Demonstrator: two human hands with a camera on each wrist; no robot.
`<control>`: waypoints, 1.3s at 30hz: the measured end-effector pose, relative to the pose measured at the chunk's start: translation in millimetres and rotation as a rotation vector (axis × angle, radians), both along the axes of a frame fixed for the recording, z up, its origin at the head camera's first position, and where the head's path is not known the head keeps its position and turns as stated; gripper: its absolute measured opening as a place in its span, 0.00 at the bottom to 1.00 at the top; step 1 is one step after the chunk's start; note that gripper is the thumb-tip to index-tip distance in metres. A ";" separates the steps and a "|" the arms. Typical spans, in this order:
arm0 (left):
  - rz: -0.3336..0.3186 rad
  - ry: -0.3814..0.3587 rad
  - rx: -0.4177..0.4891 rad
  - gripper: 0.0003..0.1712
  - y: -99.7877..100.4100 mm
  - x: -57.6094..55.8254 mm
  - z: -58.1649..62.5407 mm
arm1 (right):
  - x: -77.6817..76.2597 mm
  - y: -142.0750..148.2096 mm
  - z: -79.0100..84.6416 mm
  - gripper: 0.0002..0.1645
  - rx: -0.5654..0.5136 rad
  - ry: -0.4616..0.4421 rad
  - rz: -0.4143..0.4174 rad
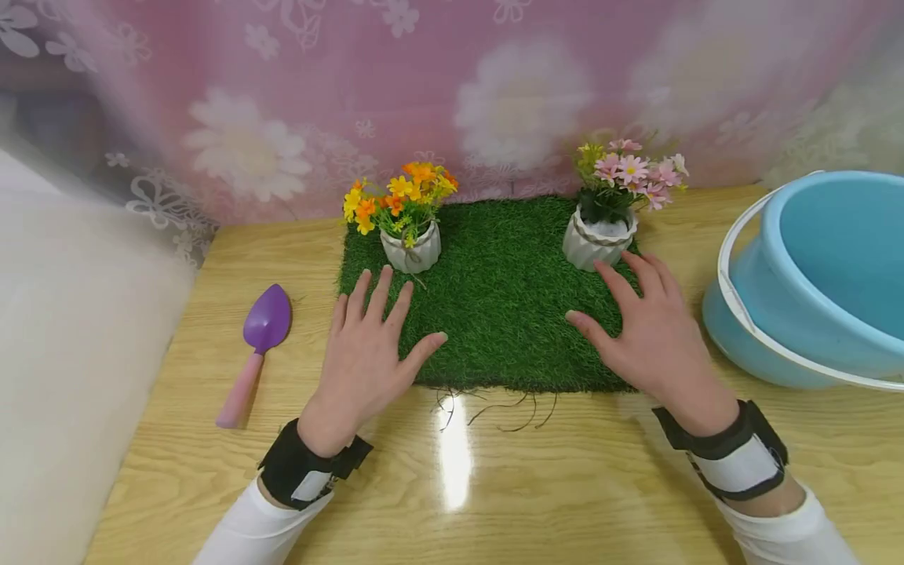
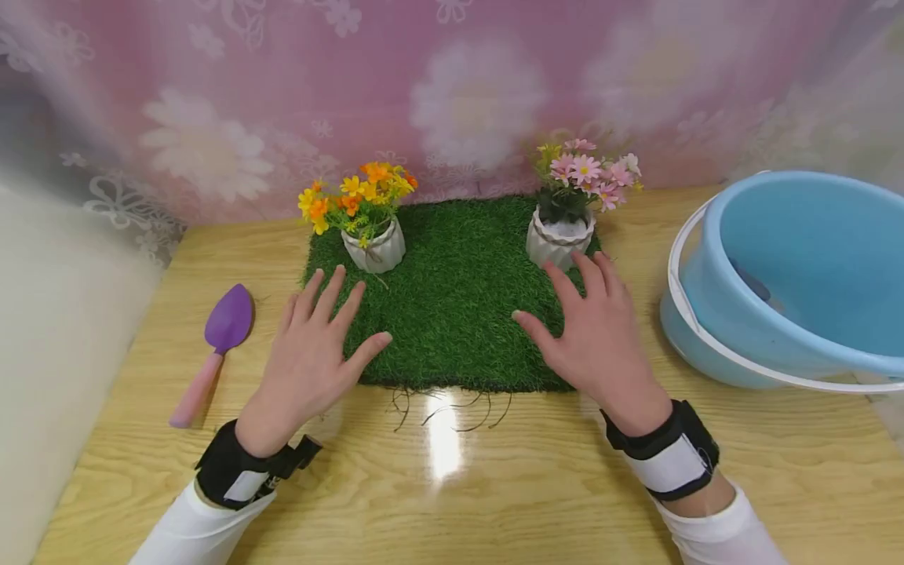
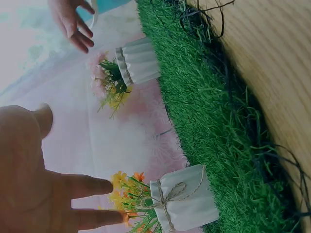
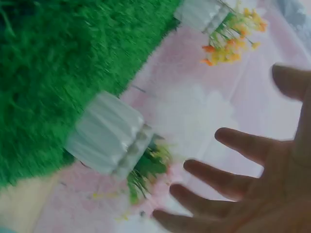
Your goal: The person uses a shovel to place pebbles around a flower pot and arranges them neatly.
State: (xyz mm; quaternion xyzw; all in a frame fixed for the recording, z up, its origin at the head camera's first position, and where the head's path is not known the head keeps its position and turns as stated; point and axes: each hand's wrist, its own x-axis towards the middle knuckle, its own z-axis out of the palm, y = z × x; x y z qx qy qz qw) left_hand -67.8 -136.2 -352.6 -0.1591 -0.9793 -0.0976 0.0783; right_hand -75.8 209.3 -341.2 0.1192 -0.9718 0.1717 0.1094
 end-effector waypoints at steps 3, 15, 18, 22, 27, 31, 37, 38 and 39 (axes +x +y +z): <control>-0.037 0.055 0.028 0.43 1.4 -2.1 0.4 | 4.4 6.0 13.6 0.33 -0.063 0.187 0.008; -0.102 -0.007 0.034 0.24 -3.1 -16.6 -5.3 | 31.8 89.6 44.1 0.26 -0.036 0.371 -0.298; -0.128 -0.188 -0.034 0.26 -9.3 -22.3 -16.0 | 34.2 105.0 34.4 0.22 0.009 0.331 -0.275; -0.173 -0.405 -0.081 0.31 -15.3 -27.0 -22.1 | 34.8 111.3 23.6 0.20 0.085 0.403 -0.226; -0.188 -0.498 -0.115 0.34 -17.4 -27.5 -22.1 | 38.6 110.5 20.9 0.27 0.107 0.446 -0.186; -0.182 -0.503 -0.130 0.35 -17.3 -27.4 -24.6 | 42.6 110.7 17.8 0.39 0.089 0.500 -0.131; -0.179 -0.506 -0.130 0.35 -18.1 -26.1 -25.6 | 59.3 100.2 14.0 0.39 0.050 0.558 -0.112; -0.176 -0.507 -0.128 0.35 -18.4 -25.8 -25.3 | 63.6 97.2 12.8 0.39 0.042 0.578 -0.111; -0.175 -0.507 -0.126 0.35 -18.7 -25.6 -24.8 | 67.8 94.2 11.5 0.38 0.036 0.600 -0.110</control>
